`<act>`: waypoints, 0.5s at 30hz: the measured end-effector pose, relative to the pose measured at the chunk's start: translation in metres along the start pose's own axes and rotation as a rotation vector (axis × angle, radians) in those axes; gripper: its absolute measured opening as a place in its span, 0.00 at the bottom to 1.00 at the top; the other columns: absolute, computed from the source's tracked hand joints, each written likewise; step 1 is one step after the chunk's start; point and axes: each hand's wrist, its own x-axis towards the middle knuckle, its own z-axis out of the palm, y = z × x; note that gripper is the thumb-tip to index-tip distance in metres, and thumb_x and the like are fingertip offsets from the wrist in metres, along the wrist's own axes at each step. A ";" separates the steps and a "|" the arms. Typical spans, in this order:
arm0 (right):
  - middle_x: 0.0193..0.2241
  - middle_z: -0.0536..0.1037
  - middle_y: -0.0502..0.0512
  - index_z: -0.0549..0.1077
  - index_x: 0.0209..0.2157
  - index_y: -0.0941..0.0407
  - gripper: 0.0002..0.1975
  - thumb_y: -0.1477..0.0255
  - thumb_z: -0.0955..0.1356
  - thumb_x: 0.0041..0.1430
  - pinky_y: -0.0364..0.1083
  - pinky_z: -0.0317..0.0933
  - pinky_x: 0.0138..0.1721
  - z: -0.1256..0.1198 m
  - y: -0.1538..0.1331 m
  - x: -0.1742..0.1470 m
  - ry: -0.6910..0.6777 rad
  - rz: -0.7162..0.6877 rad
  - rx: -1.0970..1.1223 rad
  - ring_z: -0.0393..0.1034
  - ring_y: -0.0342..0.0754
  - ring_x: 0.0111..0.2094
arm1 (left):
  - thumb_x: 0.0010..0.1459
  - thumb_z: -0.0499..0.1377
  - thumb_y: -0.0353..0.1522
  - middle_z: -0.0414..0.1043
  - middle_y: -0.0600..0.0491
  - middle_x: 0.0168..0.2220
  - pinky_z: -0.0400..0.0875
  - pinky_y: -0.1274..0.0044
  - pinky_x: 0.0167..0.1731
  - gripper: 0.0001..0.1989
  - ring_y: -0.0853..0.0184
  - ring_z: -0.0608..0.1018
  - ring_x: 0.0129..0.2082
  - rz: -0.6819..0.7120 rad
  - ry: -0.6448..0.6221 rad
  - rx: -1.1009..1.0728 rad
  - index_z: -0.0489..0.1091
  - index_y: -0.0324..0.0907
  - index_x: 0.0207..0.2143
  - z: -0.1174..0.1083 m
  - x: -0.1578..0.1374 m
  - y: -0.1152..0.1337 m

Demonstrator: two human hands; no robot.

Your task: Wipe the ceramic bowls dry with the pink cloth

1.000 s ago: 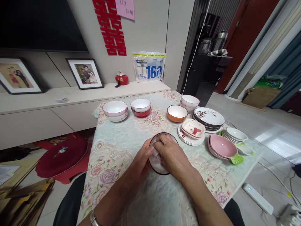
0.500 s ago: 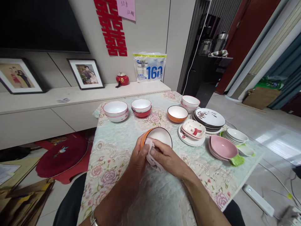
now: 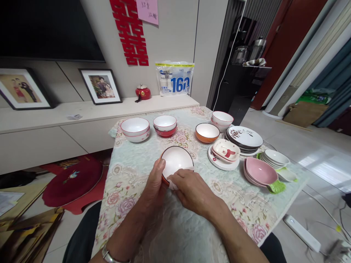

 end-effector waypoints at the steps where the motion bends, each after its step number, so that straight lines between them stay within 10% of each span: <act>1: 0.37 0.75 0.54 0.70 0.41 0.54 0.08 0.79 0.63 0.62 0.46 0.60 0.40 0.003 -0.001 0.001 0.006 0.010 0.021 0.68 0.49 0.38 | 0.58 0.62 0.41 0.72 0.46 0.55 0.70 0.70 0.50 0.27 0.56 0.76 0.52 0.010 -0.014 -0.019 0.64 0.45 0.58 0.001 -0.001 0.000; 9: 0.35 0.73 0.50 0.69 0.41 0.53 0.06 0.76 0.67 0.62 0.43 0.59 0.36 0.011 -0.015 0.009 0.314 0.128 0.387 0.66 0.45 0.35 | 0.56 0.64 0.40 0.62 0.46 0.65 0.63 0.66 0.60 0.37 0.53 0.65 0.64 0.135 -0.137 -0.061 0.55 0.46 0.65 0.008 -0.007 -0.008; 15: 0.40 0.74 0.53 0.68 0.43 0.53 0.05 0.73 0.65 0.65 0.45 0.61 0.39 0.000 -0.005 0.006 0.049 -0.001 0.225 0.67 0.48 0.39 | 0.61 0.58 0.42 0.69 0.45 0.60 0.67 0.64 0.56 0.30 0.53 0.72 0.59 0.143 -0.127 -0.090 0.59 0.46 0.63 0.006 -0.006 -0.008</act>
